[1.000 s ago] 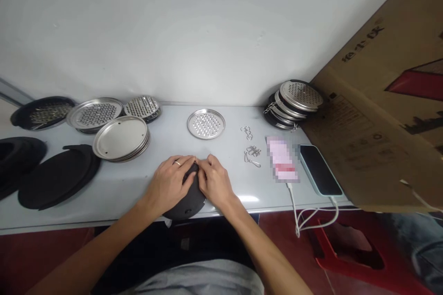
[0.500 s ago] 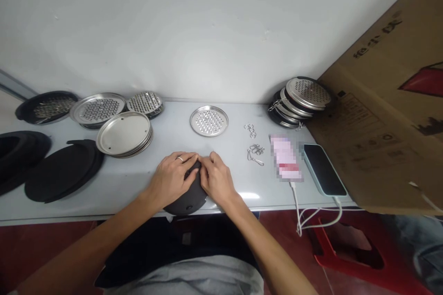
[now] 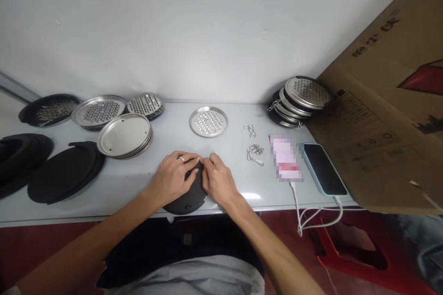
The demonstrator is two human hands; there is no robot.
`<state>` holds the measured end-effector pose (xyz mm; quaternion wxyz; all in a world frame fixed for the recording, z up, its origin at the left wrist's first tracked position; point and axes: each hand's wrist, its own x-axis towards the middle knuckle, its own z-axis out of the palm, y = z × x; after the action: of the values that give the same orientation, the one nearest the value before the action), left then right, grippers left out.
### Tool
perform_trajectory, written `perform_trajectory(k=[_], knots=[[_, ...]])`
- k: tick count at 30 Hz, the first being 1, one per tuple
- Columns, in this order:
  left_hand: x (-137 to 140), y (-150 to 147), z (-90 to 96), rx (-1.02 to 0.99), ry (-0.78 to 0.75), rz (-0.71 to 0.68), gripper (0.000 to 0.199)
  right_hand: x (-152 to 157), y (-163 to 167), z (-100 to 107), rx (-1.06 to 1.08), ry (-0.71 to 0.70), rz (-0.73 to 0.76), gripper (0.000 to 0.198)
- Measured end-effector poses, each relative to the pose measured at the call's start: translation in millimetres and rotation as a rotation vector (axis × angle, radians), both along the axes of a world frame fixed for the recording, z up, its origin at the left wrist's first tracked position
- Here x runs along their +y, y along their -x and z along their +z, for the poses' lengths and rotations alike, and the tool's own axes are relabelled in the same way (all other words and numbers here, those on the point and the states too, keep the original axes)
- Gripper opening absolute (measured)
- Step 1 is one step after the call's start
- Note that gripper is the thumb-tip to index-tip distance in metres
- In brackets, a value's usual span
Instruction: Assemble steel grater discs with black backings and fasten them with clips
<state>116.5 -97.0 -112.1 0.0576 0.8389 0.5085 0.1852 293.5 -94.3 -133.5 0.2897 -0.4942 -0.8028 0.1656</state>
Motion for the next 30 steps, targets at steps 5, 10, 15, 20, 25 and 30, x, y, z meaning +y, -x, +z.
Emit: perform_trajectory(k=[5,10,15,20,25,30], knots=[[-0.3,0.3,0.0,-0.017,-0.009,0.003,0.034,-4.9,-4.5,-4.8,0.131,-0.005,-0.018,0.028],[-1.4,0.8,3.2,-0.029,0.010,0.017,0.032,-4.7,-4.6,-10.1,0.473,0.119,-0.131,0.020],[1.8,1.0,4.8,-0.078,0.070,-0.002,0.035,2.7,-6.4,-12.8,0.675,0.188,-0.276,0.023],[7.1,17.8,10.3,-0.339,0.130,0.087,0.041,-9.4,-12.0,-0.7,0.584,0.075,-0.254,0.023],[-3.6,55.1,1.5,-0.365,0.201,0.227,0.039,-48.3,-22.4,5.6,0.087,-0.043,0.170,0.097],[-18.1,71.4,-15.9,-0.455,0.233,0.192,0.039,-72.8,-22.4,-2.6,-0.183,-0.131,0.231,0.061]])
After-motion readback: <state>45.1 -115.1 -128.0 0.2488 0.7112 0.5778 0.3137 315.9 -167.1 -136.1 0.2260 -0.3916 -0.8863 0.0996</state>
